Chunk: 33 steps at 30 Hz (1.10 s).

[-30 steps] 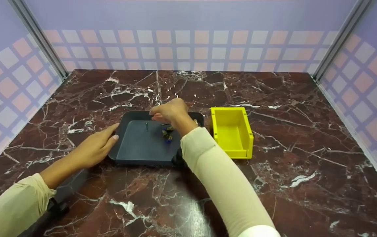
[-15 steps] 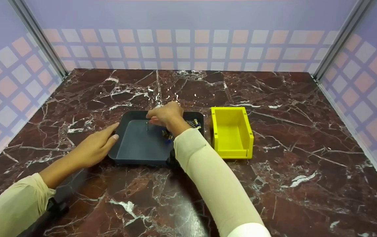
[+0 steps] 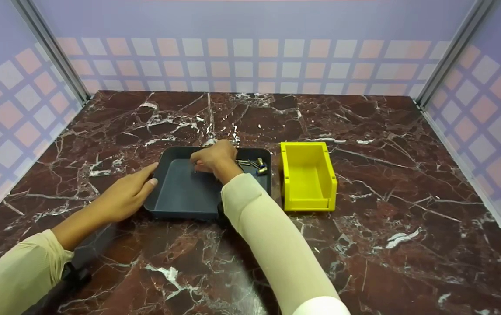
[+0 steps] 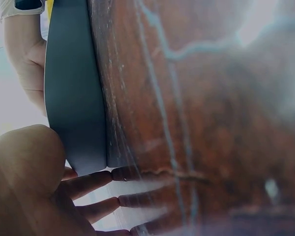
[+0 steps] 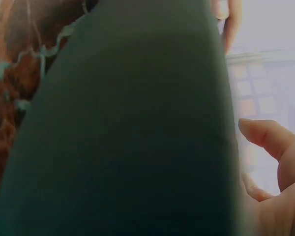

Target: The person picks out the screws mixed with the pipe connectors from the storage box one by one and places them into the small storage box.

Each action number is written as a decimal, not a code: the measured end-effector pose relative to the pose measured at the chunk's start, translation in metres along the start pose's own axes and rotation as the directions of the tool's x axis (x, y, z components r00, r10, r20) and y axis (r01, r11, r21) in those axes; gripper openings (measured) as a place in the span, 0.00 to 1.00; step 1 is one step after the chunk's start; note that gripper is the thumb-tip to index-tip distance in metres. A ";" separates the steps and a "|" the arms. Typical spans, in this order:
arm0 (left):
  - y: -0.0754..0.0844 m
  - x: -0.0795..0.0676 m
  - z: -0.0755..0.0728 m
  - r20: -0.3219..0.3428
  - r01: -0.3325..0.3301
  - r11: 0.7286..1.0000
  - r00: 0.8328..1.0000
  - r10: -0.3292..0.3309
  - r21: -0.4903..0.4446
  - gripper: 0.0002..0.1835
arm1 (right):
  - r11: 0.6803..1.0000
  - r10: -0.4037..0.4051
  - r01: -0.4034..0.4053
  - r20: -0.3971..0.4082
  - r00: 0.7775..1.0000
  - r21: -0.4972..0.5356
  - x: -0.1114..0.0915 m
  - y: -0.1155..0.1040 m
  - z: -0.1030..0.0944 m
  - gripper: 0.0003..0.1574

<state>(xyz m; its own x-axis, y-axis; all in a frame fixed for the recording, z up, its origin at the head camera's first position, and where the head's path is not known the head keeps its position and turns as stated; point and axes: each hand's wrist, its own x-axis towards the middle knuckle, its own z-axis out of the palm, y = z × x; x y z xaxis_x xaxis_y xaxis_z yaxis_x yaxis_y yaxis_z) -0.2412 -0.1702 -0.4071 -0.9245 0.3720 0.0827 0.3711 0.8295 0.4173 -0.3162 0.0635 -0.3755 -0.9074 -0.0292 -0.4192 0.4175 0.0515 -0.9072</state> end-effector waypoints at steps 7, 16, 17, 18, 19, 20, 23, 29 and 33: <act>0.001 0.000 -0.001 0.001 0.000 1.000 1.000 0.000 -0.010 0.31 | 0.992 -0.043 0.038 -0.039 0.998 -0.121 0.000 0.005 0.005 0.23; 0.001 0.001 -0.003 0.006 0.003 1.000 1.000 -0.003 -0.014 0.32 | 0.901 -0.164 0.072 -0.182 0.969 -0.428 0.003 0.007 0.009 0.17; 0.001 0.000 -0.003 0.013 0.005 1.000 1.000 -0.005 -0.015 0.32 | 0.884 -0.176 0.072 -0.187 0.967 -0.462 0.003 0.007 0.010 0.18; 0.001 0.000 -0.003 0.018 0.007 1.000 1.000 -0.007 -0.016 0.32 | 0.856 -0.194 0.070 -0.193 0.962 -0.513 0.003 0.007 0.010 0.19; 0.001 0.000 -0.003 0.024 0.009 1.000 1.000 -0.009 -0.016 0.32 | 0.830 -0.209 0.069 -0.195 0.958 -0.554 0.003 0.007 0.010 0.20; 0.001 0.000 -0.003 0.028 0.010 1.000 1.000 -0.009 -0.017 0.32 | 0.809 -0.220 0.068 -0.194 0.956 -0.584 0.003 0.007 0.011 0.22; 0.000 0.000 -0.002 0.033 0.010 1.000 0.999 -0.009 -0.020 0.32 | 0.730 -0.258 0.057 -0.198 0.946 -0.681 0.003 0.006 0.012 0.28; 0.000 0.000 -0.002 0.013 0.006 1.000 1.000 -0.006 -0.020 0.32 | 0.690 -0.255 0.043 -0.188 0.949 -0.722 0.003 0.004 0.017 0.37; 0.000 -0.001 -0.001 0.013 0.004 1.000 1.000 -0.004 -0.022 0.32 | 0.648 -0.252 0.026 -0.182 0.951 -0.761 0.003 0.004 0.020 0.45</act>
<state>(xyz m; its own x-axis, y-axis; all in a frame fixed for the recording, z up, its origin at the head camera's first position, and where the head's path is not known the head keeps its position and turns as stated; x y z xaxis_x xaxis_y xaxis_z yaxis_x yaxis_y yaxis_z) -0.2408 -0.1710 -0.4060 -0.9248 0.3740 0.0690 0.3650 0.8217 0.4377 -0.3166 0.0436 -0.3809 -0.9764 0.1407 -0.1637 0.2102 0.7923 -0.5728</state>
